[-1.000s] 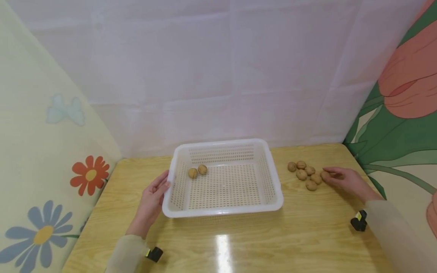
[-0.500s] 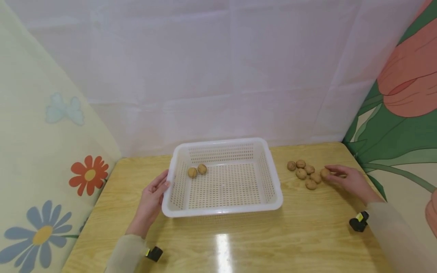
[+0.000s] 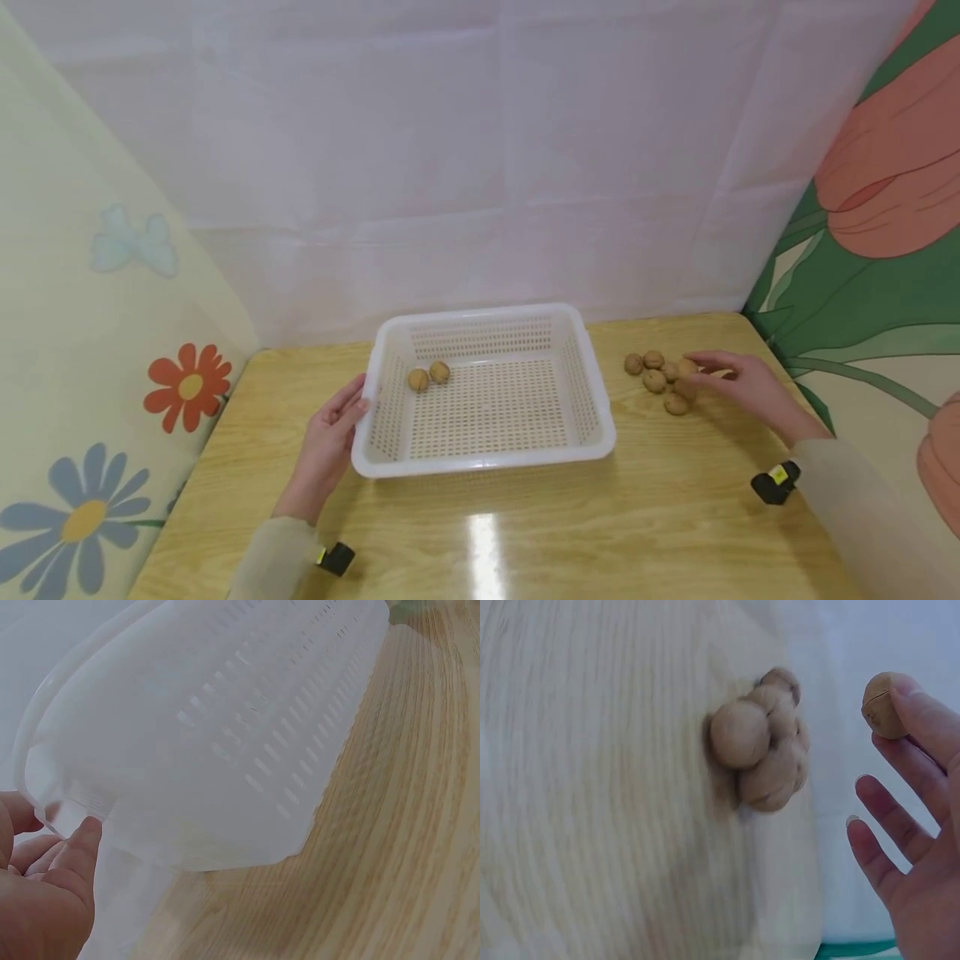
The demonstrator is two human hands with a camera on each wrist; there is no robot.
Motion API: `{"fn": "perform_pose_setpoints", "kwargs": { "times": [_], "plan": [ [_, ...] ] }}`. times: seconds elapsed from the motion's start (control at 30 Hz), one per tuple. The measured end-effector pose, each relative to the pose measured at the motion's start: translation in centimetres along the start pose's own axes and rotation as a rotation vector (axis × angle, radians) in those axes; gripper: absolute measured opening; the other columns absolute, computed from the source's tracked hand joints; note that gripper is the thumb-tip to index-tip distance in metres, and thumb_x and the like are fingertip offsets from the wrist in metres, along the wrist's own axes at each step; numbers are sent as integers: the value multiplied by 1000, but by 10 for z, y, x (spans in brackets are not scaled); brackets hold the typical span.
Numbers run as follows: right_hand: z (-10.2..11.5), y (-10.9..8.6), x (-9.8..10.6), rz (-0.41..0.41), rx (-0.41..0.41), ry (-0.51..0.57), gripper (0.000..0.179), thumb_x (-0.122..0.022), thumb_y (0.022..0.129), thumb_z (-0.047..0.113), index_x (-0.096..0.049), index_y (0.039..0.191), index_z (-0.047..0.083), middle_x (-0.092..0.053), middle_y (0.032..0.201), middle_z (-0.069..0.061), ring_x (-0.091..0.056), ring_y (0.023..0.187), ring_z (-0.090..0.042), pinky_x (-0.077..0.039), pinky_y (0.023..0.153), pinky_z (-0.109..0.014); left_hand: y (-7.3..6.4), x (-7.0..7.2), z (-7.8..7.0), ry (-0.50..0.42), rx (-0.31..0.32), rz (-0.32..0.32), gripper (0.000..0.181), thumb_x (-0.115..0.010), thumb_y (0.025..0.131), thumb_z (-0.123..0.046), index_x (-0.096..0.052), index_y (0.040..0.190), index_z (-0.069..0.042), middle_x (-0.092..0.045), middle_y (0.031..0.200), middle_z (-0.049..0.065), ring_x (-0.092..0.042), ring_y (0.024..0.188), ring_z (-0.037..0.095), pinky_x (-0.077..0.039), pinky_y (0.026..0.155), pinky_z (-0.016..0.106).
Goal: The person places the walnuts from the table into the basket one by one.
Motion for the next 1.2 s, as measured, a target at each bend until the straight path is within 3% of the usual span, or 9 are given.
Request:
{"fn": "perform_pose_setpoints", "kwargs": {
  "times": [0.13,0.2,0.27,0.5,0.7,1.0,1.2],
  "plan": [
    [21,5,1,37,-18,28,52,-62,106,38,-59,147,8,-61,141,-24,-64,107,-16,-55,82,-38,0,1,0,0,-10,1,51,-52,109,-4,-40,159,-4,-43,161,17,-63,120,1,-52,103,23],
    [33,9,0,53,-9,39,52,-62,106,39,-59,148,9,-61,142,-23,-64,112,-32,-56,84,-42,0,2,0,2,-15,2,52,-52,109,-4,-40,159,-3,-43,161,17,-63,120,1,-53,103,23],
    [44,12,-1,65,6,53,52,-62,106,39,-59,148,8,-60,143,-24,-62,116,-40,-55,86,-45,0,2,0,-5,-16,1,52,-53,108,-4,-40,159,-3,-43,161,17,-63,120,1,-53,103,23],
    [74,27,-5,105,-1,88,54,-63,104,46,-59,149,17,-59,146,-17,-61,118,-36,-56,89,-47,0,2,-1,-18,-9,-4,52,-53,108,-3,-40,158,-3,-43,161,17,-63,120,1,-53,103,23],
    [106,45,-13,135,45,79,58,-64,102,50,-57,150,19,-60,145,-14,-60,119,-32,-56,90,-49,-1,3,-1,1,-20,4,53,-53,108,-4,-39,159,-3,-42,161,17,-63,120,1,-53,102,23],
    [151,74,-32,168,192,113,48,-68,101,45,-65,141,21,-68,134,-3,-60,117,-23,-50,96,-46,-2,3,-1,16,-19,7,52,-53,109,-7,-40,159,-5,-44,161,17,-64,120,3,-54,102,25],
    [174,89,-47,186,268,146,42,-72,100,35,-68,138,18,-70,130,-1,-62,116,-24,-51,97,-47,-1,1,1,19,-6,8,50,-52,109,-7,-42,158,-6,-45,160,16,-64,119,3,-54,102,25]
  ]
}}
Point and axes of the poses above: each hand's wrist, its own y-axis towards the middle knuckle, its own x-axis out of the back of the hand, z = x × y, the point moved 4 cm from there along y, towards the middle knuckle
